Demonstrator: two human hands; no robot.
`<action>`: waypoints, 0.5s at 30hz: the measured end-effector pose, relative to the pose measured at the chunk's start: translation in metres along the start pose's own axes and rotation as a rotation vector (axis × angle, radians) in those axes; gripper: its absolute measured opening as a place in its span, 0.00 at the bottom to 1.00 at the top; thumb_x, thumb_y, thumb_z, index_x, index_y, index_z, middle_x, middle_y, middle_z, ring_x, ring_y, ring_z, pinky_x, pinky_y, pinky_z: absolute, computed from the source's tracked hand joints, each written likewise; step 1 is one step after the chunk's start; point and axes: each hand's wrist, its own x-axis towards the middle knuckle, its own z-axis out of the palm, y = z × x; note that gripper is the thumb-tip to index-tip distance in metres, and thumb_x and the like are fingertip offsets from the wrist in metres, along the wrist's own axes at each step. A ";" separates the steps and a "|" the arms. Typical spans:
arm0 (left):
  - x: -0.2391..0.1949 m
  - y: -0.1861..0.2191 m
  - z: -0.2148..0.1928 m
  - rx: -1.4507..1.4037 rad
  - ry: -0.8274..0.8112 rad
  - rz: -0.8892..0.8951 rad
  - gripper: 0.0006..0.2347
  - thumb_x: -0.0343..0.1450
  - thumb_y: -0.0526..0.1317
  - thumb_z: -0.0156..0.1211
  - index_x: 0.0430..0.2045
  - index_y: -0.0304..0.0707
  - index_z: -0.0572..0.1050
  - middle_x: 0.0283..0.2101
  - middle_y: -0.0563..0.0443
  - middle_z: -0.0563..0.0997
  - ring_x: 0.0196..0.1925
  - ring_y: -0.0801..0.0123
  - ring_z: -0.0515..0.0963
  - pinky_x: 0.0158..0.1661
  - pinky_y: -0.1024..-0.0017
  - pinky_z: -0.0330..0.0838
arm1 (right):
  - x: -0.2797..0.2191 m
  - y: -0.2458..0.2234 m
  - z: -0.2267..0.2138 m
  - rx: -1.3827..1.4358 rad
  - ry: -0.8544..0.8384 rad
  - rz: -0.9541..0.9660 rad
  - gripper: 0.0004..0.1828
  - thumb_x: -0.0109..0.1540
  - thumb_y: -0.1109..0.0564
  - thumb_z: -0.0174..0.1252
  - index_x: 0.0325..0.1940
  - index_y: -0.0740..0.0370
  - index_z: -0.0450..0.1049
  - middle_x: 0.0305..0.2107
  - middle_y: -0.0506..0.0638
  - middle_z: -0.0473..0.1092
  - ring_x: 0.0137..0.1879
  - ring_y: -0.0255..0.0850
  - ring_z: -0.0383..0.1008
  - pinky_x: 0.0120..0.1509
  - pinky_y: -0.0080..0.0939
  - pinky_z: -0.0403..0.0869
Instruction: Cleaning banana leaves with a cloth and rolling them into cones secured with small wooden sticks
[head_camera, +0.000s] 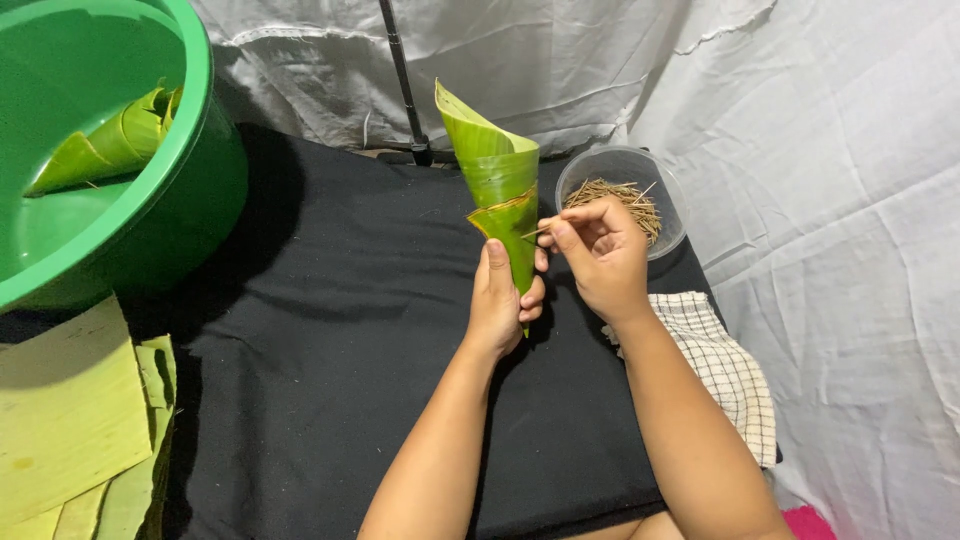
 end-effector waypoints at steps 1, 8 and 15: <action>-0.001 0.001 0.001 0.001 0.000 0.003 0.25 0.79 0.58 0.29 0.56 0.33 0.60 0.34 0.45 0.68 0.16 0.80 0.64 0.09 0.86 0.58 | -0.001 0.001 0.002 0.001 -0.001 -0.002 0.07 0.66 0.67 0.60 0.45 0.72 0.70 0.36 0.64 0.78 0.38 0.42 0.83 0.38 0.32 0.81; -0.001 0.012 0.001 -0.107 -0.086 -0.007 0.20 0.80 0.53 0.33 0.54 0.34 0.60 0.34 0.44 0.68 0.16 0.80 0.62 0.09 0.87 0.57 | 0.005 0.008 -0.011 0.164 0.028 0.203 0.09 0.66 0.64 0.60 0.47 0.72 0.71 0.35 0.64 0.78 0.37 0.43 0.83 0.40 0.35 0.83; -0.003 0.008 -0.001 -0.188 -0.186 -0.019 0.14 0.78 0.44 0.41 0.54 0.38 0.60 0.37 0.42 0.68 0.19 0.78 0.63 0.11 0.86 0.57 | 0.004 0.000 -0.010 0.352 0.071 0.455 0.07 0.67 0.61 0.59 0.45 0.69 0.72 0.34 0.59 0.77 0.37 0.40 0.82 0.43 0.35 0.83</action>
